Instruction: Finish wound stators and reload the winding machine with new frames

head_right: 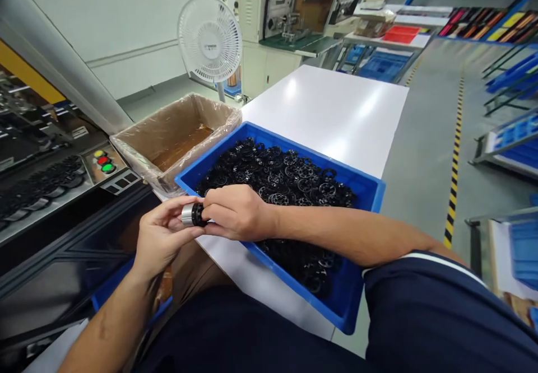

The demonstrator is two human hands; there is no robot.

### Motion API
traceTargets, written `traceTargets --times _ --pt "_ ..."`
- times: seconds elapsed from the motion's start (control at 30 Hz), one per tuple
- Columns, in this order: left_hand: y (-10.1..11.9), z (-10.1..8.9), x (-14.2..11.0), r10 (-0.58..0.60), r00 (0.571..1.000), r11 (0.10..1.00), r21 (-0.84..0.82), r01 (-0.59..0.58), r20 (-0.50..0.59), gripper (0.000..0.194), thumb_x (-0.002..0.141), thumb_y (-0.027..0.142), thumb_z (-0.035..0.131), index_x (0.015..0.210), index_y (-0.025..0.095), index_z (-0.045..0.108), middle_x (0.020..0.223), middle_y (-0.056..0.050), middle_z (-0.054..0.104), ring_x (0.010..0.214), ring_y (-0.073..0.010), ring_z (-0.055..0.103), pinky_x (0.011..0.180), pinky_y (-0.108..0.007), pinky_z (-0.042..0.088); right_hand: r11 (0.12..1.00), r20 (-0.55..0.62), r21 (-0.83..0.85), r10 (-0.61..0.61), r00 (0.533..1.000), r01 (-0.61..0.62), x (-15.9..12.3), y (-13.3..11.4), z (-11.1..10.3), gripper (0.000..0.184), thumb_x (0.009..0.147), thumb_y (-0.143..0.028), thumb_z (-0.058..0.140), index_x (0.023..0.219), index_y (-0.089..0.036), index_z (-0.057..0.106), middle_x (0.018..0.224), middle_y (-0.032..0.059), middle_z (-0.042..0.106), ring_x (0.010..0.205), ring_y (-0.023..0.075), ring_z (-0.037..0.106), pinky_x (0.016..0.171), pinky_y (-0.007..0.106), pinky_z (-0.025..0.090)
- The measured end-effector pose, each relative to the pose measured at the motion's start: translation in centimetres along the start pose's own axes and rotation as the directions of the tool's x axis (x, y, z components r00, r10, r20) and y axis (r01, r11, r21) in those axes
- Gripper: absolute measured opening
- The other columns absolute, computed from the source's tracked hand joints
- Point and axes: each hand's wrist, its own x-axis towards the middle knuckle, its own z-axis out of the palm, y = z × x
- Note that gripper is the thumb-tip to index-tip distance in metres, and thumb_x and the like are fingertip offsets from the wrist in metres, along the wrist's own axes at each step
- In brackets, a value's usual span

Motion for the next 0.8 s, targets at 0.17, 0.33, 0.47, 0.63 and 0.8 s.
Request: traceTargets --times 0.17,0.33,0.47,0.63,0.8 --pt "-0.7 -0.2 0.1 0.024 0.999 0.995 0.101 -0.02 -0.044 0.043 0.058 0.017 0.093 0.097 0.022 0.077 0.097 -0.005 0.08 0.082 -0.019 0.077 0.076 -0.025 0.064 0.993 -0.057 0.098 0.066 0.996 -0.06 0.0 0.8 -0.2 0.015 0.101 -0.029 0.055 0.098 -0.015 0.056 0.092 0.0063 0.064 0.083 0.0127 0.062 0.071 0.024 0.052" --pt "-1.3 -1.4 0.3 0.04 0.995 0.961 0.275 -0.013 -0.094 0.047 0.058 0.03 0.094 0.099 0.023 0.073 0.098 -0.004 0.078 0.083 -0.0186 0.076 0.077 -0.027 0.063 0.989 -0.07 0.119 0.098 0.993 -0.089 -0.1 1.5 -0.3 0.018 0.1 -0.023 0.056 0.108 -0.008 0.061 0.103 0.0115 0.063 0.094 0.0151 0.061 0.081 0.026 0.054" --pt "-1.4 -1.9 0.6 0.043 0.993 0.933 0.359 -0.001 -0.108 0.052 0.054 0.037 0.095 0.099 0.022 0.073 0.099 -0.004 0.077 0.084 -0.0194 0.075 0.074 -0.027 0.062 0.992 -0.056 0.077 0.102 0.993 -0.097 -0.4 1.5 -0.2 0.018 0.101 -0.021 0.051 0.102 -0.009 0.064 0.104 0.012 0.063 0.095 0.0162 0.06 0.084 0.028 0.053" --pt "-1.2 -1.5 0.5 0.003 0.996 0.957 0.289 0.024 -0.091 0.047 0.056 0.029 0.095 0.099 0.023 0.076 0.087 -0.001 0.078 0.073 -0.0152 0.074 0.066 -0.02 0.06 0.996 -0.088 0.075 0.056 0.995 -0.049 -0.4 1.4 -0.3 0.017 0.103 -0.02 0.048 0.104 -0.01 0.062 0.106 0.0117 0.064 0.1 0.0155 0.06 0.089 0.029 0.054" --pt "-0.6 -1.2 0.4 -0.012 0.997 0.975 0.219 0.029 -0.081 0.052 0.047 0.024 0.098 0.095 0.023 0.079 0.087 -0.002 0.08 0.073 -0.0175 0.076 0.067 -0.021 0.061 0.998 -0.131 0.06 -0.008 0.991 0.016 -0.3 1.3 -0.4 0.012 0.101 -0.016 0.051 0.107 -0.01 0.059 0.103 0.0102 0.065 0.099 0.0149 0.061 0.09 0.029 0.056"
